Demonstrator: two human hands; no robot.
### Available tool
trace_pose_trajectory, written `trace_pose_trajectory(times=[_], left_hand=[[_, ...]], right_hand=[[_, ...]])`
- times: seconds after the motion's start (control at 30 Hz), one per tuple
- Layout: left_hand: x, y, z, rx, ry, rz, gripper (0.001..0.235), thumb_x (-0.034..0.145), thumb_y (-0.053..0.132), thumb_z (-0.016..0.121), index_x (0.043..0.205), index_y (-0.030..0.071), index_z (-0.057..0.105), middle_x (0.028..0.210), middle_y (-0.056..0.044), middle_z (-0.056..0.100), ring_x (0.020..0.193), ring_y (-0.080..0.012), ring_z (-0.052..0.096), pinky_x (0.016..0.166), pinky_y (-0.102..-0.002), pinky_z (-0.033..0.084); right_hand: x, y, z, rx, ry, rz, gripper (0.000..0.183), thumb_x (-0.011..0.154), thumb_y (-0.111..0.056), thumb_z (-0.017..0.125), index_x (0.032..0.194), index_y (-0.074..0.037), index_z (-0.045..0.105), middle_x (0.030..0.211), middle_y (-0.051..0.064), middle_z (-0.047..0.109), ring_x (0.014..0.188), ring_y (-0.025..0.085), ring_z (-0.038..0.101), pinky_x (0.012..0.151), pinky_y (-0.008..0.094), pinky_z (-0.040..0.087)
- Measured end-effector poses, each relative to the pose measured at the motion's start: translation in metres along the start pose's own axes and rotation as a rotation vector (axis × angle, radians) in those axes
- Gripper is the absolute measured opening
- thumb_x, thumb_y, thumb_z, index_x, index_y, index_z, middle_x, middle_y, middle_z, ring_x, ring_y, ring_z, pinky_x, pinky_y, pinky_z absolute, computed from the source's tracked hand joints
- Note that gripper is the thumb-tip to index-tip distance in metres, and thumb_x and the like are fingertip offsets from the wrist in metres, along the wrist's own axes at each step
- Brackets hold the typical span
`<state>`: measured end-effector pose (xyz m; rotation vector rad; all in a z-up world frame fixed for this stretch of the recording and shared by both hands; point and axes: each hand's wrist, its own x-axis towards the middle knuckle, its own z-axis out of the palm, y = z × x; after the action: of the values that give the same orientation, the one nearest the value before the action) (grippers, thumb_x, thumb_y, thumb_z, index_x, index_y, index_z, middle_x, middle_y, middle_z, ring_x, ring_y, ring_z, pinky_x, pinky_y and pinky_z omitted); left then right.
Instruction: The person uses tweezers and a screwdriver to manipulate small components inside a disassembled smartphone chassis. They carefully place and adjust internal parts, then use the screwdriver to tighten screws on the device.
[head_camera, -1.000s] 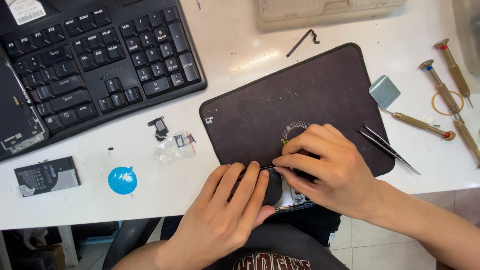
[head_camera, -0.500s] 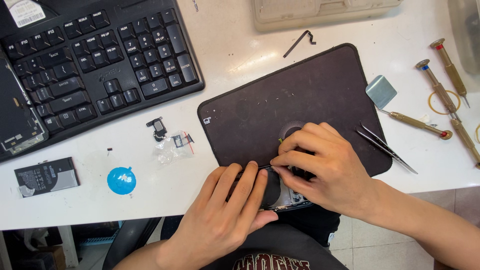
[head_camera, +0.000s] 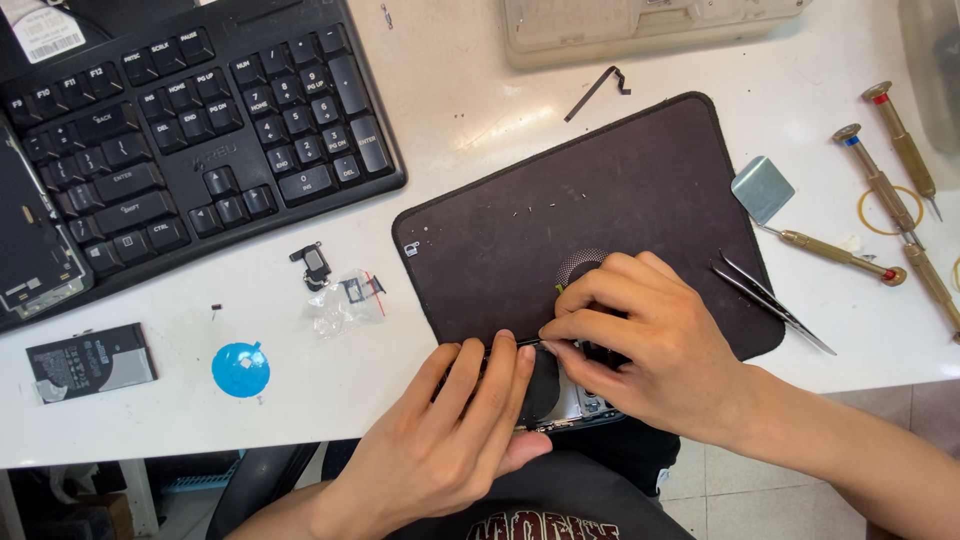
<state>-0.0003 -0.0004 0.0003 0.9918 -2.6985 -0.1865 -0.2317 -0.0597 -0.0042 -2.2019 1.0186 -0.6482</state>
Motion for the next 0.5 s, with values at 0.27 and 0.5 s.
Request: trace_pose_trajectory(times=[0.27, 0.5], left_hand=[[0.004, -0.005, -0.002, 0.103, -0.028, 0.085, 0.072, 0.107, 0.055, 0.044, 0.124, -0.01, 0.069, 0.117, -0.023, 0.069, 0.103, -0.0304, 0.066, 0.09, -0.038, 0.056], [0.006, -0.01, 0.0, 0.086, -0.007, 0.116, 0.067, 0.11, 0.051, 0.044, 0.122, -0.01, 0.07, 0.113, -0.022, 0.071, 0.098, -0.0298, 0.068, 0.088, -0.036, 0.057]], right_hand=[[0.004, 0.009, -0.022, 0.121, -0.12, 0.094, 0.015, 0.079, -0.013, 0.081, 0.093, -0.01, 0.079, 0.09, 0.001, 0.072, 0.081, 0.014, 0.069, 0.064, 0.029, 0.055], [0.005, 0.012, -0.02, 0.059, -0.149, 0.072, 0.014, 0.078, -0.014, 0.082, 0.091, -0.011, 0.079, 0.088, 0.001, 0.072, 0.078, 0.015, 0.07, 0.063, 0.027, 0.058]])
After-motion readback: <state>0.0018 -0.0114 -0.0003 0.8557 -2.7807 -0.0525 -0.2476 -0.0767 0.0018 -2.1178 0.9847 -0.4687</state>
